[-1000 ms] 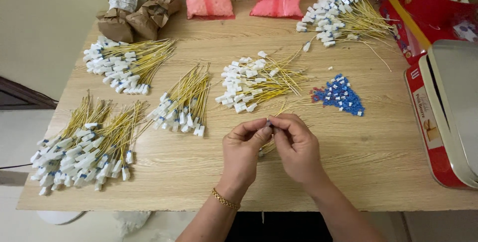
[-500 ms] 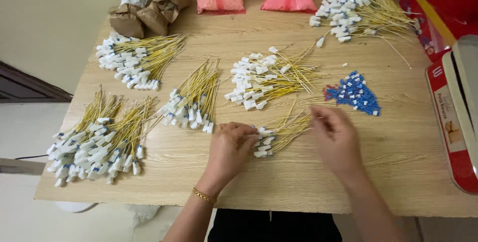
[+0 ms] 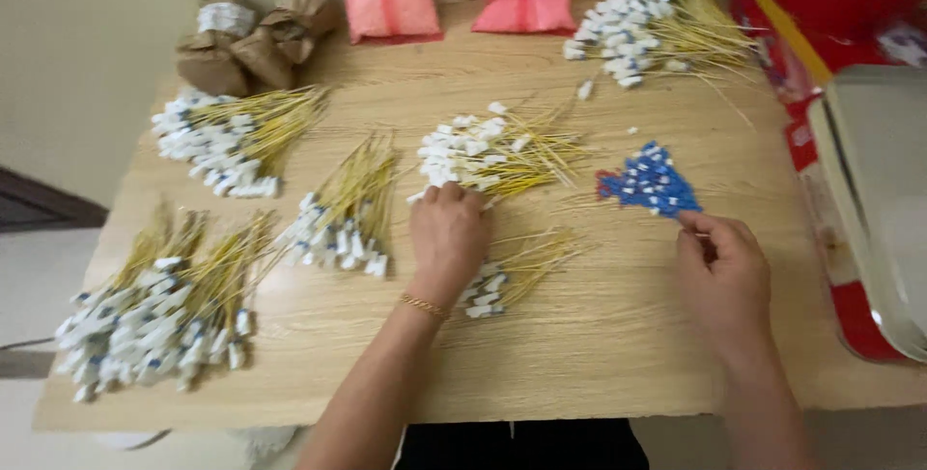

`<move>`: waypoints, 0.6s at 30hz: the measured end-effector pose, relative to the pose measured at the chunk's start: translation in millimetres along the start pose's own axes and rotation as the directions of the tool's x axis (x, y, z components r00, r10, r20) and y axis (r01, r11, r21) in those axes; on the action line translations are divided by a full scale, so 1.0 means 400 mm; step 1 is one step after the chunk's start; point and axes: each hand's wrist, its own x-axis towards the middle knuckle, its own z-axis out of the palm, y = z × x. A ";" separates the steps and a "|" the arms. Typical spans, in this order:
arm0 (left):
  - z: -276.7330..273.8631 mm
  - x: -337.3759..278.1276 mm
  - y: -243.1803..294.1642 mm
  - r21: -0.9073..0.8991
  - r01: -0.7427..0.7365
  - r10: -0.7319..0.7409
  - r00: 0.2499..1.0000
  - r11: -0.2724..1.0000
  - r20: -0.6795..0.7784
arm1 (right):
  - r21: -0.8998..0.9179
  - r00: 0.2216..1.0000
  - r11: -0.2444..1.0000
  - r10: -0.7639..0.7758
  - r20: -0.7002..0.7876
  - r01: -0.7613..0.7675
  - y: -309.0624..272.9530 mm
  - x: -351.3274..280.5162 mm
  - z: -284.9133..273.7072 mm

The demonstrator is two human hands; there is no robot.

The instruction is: Manually assembling small wire components by attaching plastic connectors to the ends of wires.

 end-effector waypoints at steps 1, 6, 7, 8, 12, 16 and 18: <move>-0.022 0.001 0.002 -0.013 -0.014 0.014 1.000 1.000 0.005 | -0.010 1.000 1.000 0.012 -0.013 -0.012 0.006 0.008 -0.010; -0.066 0.009 0.001 -0.142 -0.099 0.079 0.987 0.985 -0.140 | -0.352 0.996 0.934 -0.076 -0.037 0.058 0.153 0.045 -0.001; -0.104 0.015 0.019 -0.155 -0.111 0.089 0.986 0.982 -0.140 | -0.362 0.996 0.931 -0.069 -0.049 0.047 0.164 0.054 0.002; -0.143 0.021 0.035 -0.264 -0.050 0.021 0.994 0.963 -0.111 | -0.399 0.997 0.915 -0.074 -0.019 0.061 0.175 0.062 0.004; -0.245 0.026 0.056 -0.625 0.158 -0.143 0.987 0.765 0.074 | -0.422 0.998 0.906 0.035 0.044 -0.014 0.158 0.084 0.008; -0.244 0.004 0.057 -0.860 0.233 -0.190 0.968 0.453 0.162 | -0.388 0.992 0.917 -0.053 0.116 0.094 0.153 0.092 0.001; -0.228 -0.010 0.052 -0.937 0.248 -0.238 0.953 0.248 0.189 | -0.499 0.991 0.857 -0.090 0.096 0.127 0.180 0.094 0.018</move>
